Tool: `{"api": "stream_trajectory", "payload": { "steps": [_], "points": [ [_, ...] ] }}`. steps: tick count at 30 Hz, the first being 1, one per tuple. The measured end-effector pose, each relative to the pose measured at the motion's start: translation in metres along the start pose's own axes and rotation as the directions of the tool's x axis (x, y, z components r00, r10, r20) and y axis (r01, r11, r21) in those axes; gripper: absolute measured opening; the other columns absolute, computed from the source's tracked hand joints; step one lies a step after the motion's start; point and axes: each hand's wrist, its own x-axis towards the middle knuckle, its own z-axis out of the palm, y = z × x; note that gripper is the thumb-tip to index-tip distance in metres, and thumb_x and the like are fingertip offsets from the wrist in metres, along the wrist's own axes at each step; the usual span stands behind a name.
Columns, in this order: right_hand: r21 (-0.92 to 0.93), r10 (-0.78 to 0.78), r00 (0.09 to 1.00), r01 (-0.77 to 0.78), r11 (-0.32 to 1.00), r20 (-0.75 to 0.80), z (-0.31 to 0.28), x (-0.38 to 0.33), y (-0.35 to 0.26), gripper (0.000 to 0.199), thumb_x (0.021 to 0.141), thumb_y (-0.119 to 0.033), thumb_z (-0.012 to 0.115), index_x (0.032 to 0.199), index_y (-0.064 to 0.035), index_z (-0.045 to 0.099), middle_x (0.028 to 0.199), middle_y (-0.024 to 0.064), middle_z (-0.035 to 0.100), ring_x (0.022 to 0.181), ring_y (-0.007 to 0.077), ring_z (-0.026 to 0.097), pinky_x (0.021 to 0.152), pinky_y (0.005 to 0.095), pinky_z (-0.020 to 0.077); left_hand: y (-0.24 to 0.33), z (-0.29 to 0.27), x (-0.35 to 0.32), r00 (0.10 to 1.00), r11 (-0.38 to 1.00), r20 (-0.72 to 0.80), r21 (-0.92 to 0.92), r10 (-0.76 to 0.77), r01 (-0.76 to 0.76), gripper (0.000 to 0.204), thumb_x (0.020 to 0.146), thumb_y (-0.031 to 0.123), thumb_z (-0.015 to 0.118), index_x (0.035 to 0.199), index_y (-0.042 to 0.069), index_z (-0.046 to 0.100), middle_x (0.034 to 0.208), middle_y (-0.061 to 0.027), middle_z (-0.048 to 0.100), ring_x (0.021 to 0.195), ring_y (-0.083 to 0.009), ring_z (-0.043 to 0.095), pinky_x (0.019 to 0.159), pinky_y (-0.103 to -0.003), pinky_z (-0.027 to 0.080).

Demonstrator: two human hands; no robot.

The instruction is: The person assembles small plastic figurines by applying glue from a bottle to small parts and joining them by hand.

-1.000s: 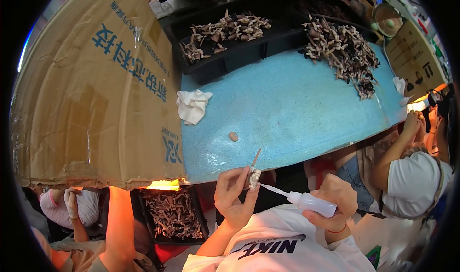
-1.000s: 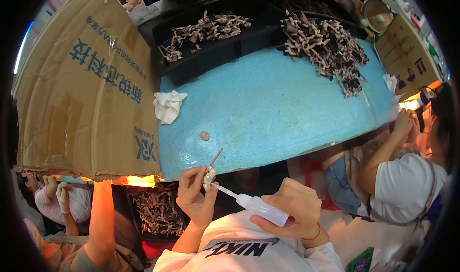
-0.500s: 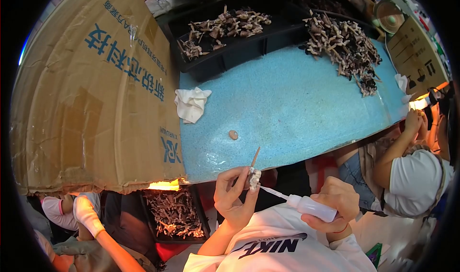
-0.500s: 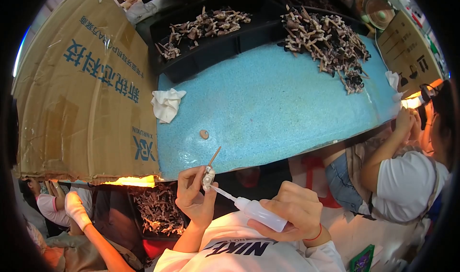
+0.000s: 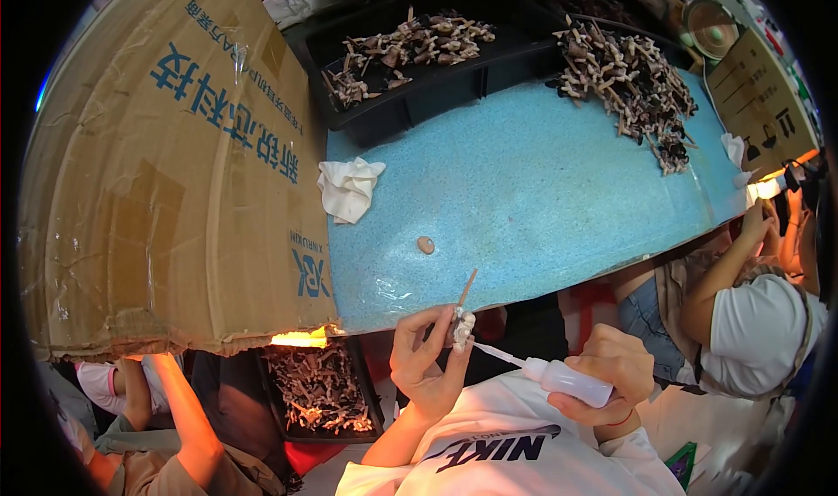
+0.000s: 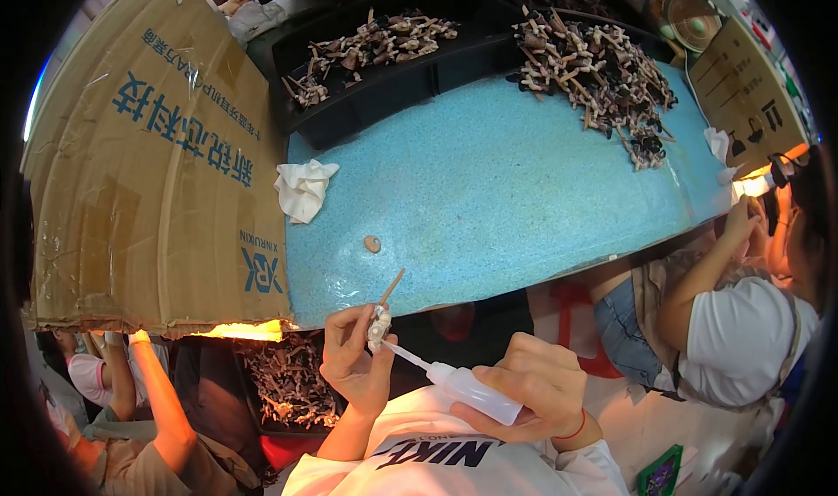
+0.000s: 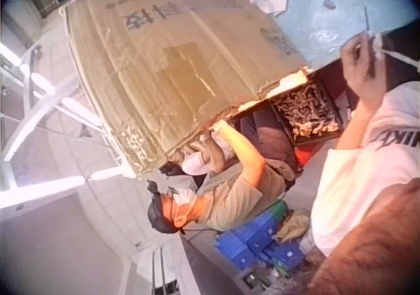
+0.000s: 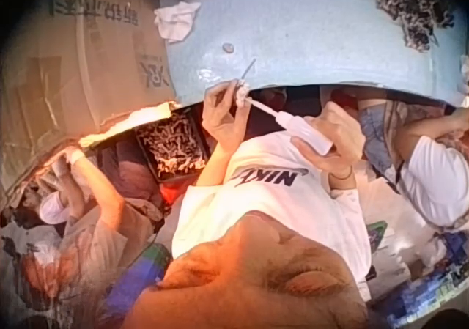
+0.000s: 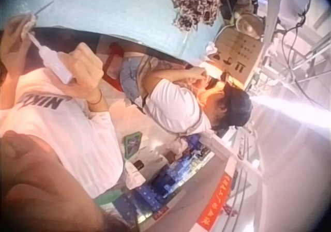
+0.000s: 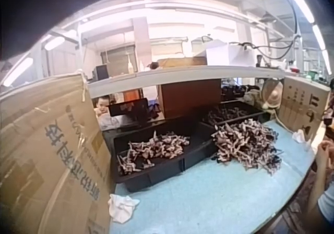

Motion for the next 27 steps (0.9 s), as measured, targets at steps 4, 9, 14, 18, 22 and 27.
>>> {"api": "stream_trajectory", "payload": {
  "steps": [4, 9, 14, 18, 22, 27],
  "points": [
    [0.016, 0.000, 1.000, 0.000, 1.000, -0.006, -0.0003, -0.0008, 0.0010, 0.034, 0.058, -0.009, 0.082, 0.082, 0.0016, 0.061, 0.054, 0.0045, 0.053, 0.043, 0.0156, 0.045, 0.039, 0.0239, 0.0310, 0.0008, 0.0008, -0.0037, 0.998, 0.998, 0.011, -0.019, -0.057, 0.057, 0.037, 0.071, -0.013, 0.063, 0.107, -0.006, 0.060, 0.105, -0.0169, 0.054, 0.089, -0.0209, 0.059, 0.072, -0.026, 0.051],
    [0.046, -0.005, 0.999, 0.006, 0.999, -0.043, 0.0011, -0.0043, 0.0031, 0.032, 0.057, -0.009, 0.081, 0.080, 0.0018, 0.061, 0.054, 0.0050, 0.053, 0.042, 0.0153, 0.045, 0.039, 0.0235, 0.0309, -0.0014, -0.0012, -0.0059, 0.998, 0.998, 0.028, -0.014, -0.064, 0.064, 0.037, 0.073, -0.011, 0.060, 0.110, -0.003, 0.059, 0.105, -0.0148, 0.052, 0.096, -0.0281, 0.059, 0.077, -0.029, 0.050],
    [0.092, 0.045, 0.996, -0.038, 0.995, -0.075, -0.0014, -0.0086, 0.0045, 0.031, 0.057, -0.009, 0.080, 0.079, 0.0021, 0.061, 0.053, 0.0064, 0.052, 0.041, 0.0149, 0.045, 0.038, 0.0231, 0.0297, 0.0021, -0.0013, -0.0046, 0.995, 0.996, 0.048, -0.016, -0.091, 0.092, 0.034, 0.076, -0.006, 0.061, 0.110, -0.005, 0.058, 0.105, -0.0165, 0.053, 0.096, -0.0289, 0.060, 0.077, -0.030, 0.050],
    [0.085, 0.050, 0.996, -0.043, 0.995, -0.074, 0.0001, -0.0082, 0.0048, 0.031, 0.056, -0.009, 0.080, 0.079, 0.0018, 0.061, 0.053, 0.0062, 0.051, 0.041, 0.0147, 0.045, 0.038, 0.0231, 0.0299, 0.0019, -0.0007, -0.0055, 0.993, 0.992, 0.044, -0.052, -0.109, 0.111, 0.033, 0.076, -0.006, 0.062, 0.109, -0.006, 0.058, 0.105, -0.0169, 0.053, 0.095, -0.0286, 0.060, 0.078, -0.030, 0.050],
    [0.047, 0.035, 0.998, -0.033, 0.998, -0.054, 0.0016, -0.0067, 0.0037, 0.031, 0.057, -0.009, 0.080, 0.079, 0.0009, 0.061, 0.053, 0.0058, 0.051, 0.041, 0.0150, 0.044, 0.038, 0.0233, 0.0303, 0.0009, -0.0009, -0.0061, 0.994, 0.995, 0.048, -0.027, -0.095, 0.096, 0.032, 0.077, -0.004, 0.062, 0.108, -0.007, 0.059, 0.105, -0.0166, 0.053, 0.094, -0.0282, 0.061, 0.078, -0.030, 0.049],
    [0.002, 0.016, 0.999, -0.016, 1.000, -0.049, 0.0017, -0.0056, 0.0009, 0.031, 0.057, -0.009, 0.080, 0.080, 0.0002, 0.061, 0.054, 0.0046, 0.051, 0.041, 0.0156, 0.044, 0.038, 0.0239, 0.0308, 0.0012, -0.0012, -0.0060, 0.993, 0.994, 0.057, -0.027, -0.107, 0.109, 0.031, 0.078, -0.003, 0.062, 0.108, -0.007, 0.059, 0.105, -0.0164, 0.053, 0.093, -0.0285, 0.061, 0.078, -0.030, 0.050]
  ]
}}
